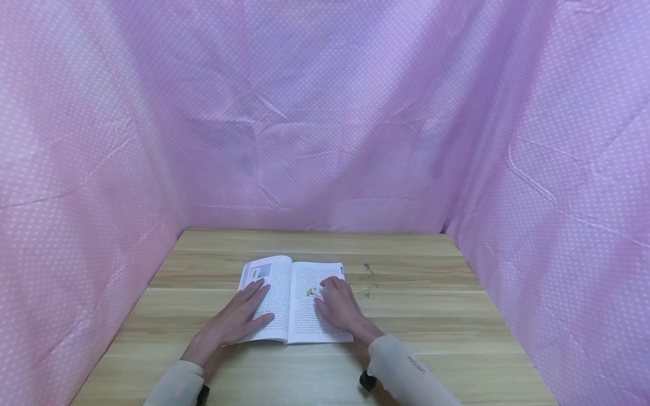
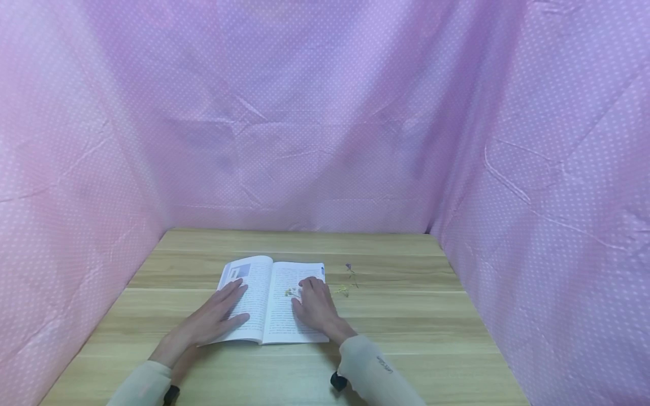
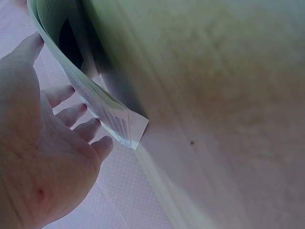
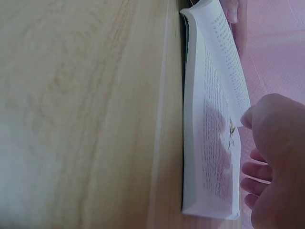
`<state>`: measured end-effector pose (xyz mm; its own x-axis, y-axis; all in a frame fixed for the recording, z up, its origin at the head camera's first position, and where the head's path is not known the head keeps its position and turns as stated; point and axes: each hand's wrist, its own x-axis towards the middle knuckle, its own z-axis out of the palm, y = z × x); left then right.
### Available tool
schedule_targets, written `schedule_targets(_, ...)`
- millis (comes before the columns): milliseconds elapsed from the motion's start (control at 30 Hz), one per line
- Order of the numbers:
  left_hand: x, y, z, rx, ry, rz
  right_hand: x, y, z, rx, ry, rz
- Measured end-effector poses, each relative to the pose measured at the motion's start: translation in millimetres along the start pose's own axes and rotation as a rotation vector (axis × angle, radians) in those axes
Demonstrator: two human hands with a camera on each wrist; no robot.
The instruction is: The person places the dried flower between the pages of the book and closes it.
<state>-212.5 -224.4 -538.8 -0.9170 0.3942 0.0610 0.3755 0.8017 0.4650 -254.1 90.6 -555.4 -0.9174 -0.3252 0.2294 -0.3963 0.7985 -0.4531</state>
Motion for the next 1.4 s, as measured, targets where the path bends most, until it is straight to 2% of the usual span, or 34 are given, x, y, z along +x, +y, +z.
schedule_targets(167,0.2,-0.6,0.8,0.003,-0.003,-0.001,-6.6,7.6,-8.9,0.028,-0.074,-0.04)
schedule_targets(467,1.1,-1.1,3.3,0.002,0.01,0.01,-24.6,20.0,-25.2,0.064,-0.204,-0.02)
schedule_targets(667,1.1,-0.6,3.4,-0.008,0.005,0.0,-35.4,29.3,-31.0,0.051,-0.228,-0.066)
schedule_targets(1400,0.0,0.1,1.7,-0.008,-0.004,-0.011,-66.7,49.4,-46.4,-0.067,-0.298,-0.136)
